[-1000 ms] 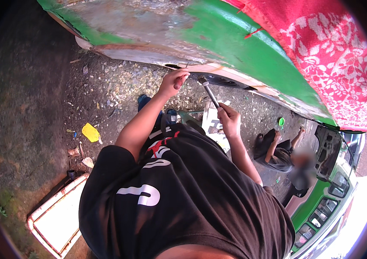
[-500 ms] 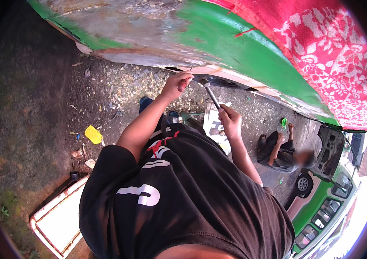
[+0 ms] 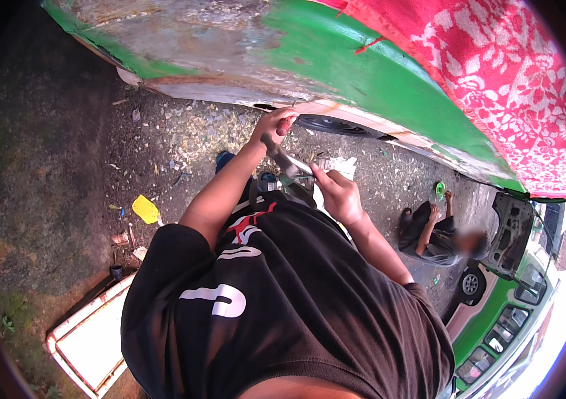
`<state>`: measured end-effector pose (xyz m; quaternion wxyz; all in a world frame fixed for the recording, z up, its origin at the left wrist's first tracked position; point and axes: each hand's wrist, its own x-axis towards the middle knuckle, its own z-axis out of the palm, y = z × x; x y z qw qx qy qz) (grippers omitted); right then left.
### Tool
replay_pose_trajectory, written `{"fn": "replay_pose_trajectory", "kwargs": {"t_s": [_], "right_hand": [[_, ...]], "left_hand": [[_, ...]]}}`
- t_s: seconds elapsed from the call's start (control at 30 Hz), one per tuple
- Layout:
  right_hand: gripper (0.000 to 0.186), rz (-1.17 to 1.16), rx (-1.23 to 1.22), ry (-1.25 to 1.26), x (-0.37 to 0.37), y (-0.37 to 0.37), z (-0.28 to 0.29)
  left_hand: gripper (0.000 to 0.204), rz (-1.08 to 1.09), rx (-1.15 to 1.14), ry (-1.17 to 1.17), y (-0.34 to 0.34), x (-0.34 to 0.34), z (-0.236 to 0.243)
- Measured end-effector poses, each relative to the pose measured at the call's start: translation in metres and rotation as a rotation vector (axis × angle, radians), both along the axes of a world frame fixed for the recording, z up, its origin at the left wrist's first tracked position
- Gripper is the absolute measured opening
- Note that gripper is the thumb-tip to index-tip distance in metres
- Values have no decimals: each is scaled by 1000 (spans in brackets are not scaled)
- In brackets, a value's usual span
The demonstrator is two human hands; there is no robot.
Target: The person uses a hammer and a metal punch to repeatedly strike a small area on the edge of a green metal vehicle panel. The camera is head-mounted and shakes significantly throughout the clip.
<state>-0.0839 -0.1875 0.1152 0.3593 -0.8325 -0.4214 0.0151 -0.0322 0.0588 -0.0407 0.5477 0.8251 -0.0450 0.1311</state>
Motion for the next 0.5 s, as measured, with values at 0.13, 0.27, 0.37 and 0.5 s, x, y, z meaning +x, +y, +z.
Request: {"fn": "replay_pose_trajectory", "kwargs": {"t_s": [0.13,0.27,0.37,0.5], "right_hand": [[49,-147,-167,112,6,4,-13],[45,-154,9,58,-9,-3,-12],[45,-230,-128,70,-7,13,-3],[49,-198,-14,35,-2,8,-7]], "left_hand": [[22,70,-164,7,-3,12,-4],[21,112,-64,80,-6,10,4],[19,-56,-646,127,-6,10,-10],[21,-35,-675,213,-5,13,0]]}}
